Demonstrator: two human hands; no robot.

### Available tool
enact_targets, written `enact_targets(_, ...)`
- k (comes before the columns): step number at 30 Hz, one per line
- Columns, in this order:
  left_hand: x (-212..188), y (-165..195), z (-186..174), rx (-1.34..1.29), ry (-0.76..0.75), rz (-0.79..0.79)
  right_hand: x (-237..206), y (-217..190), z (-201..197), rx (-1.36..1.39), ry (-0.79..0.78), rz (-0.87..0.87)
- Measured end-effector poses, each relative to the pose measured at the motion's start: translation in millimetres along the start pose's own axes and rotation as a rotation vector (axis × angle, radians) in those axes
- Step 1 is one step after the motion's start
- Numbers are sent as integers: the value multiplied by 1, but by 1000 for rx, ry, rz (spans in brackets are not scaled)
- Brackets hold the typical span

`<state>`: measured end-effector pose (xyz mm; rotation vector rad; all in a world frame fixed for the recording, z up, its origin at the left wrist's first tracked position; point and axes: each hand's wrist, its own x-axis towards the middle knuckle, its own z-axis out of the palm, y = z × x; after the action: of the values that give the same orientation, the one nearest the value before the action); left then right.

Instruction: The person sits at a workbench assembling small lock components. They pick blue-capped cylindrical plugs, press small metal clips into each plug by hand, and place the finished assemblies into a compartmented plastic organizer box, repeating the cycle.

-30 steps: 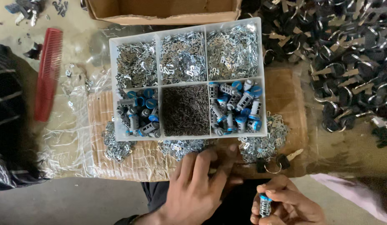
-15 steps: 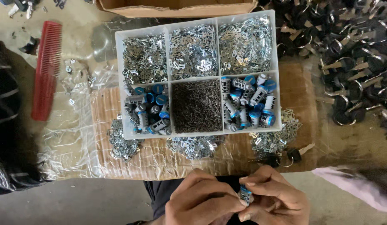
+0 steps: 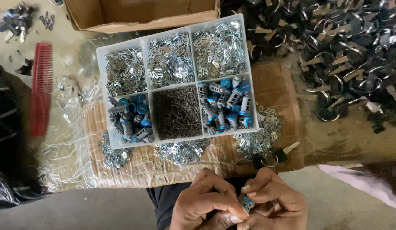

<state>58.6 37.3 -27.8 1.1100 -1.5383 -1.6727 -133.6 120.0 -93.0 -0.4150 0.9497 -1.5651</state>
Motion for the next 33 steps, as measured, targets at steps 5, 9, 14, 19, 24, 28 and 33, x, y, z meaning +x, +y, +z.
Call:
enact_targets(5,3,-4,5,-364,-16,-286,3,-7,-13,-286,-115,-97)
enact_targets(9,19,6,10,-582,-105,-273,-11,-20,-41,-1007,-486,-105)
enact_targets(14,50,36,13,251,-126,334,32,-45,-127,-1469,-758,958)
enact_targets(19,71,42,1,932,47,665,51,-92,-176,-481,396,690)
enact_targets(24,35,27,-23,-456,202,330,37,-27,-91,-739,-142,-280)
enact_targets(28,-1,7,-20,-564,469,-83,25,2,-4,-852,-180,-168)
enact_targets(33,-15,-18,-39,-25,512,69,59,20,-9,-1229,-807,152)
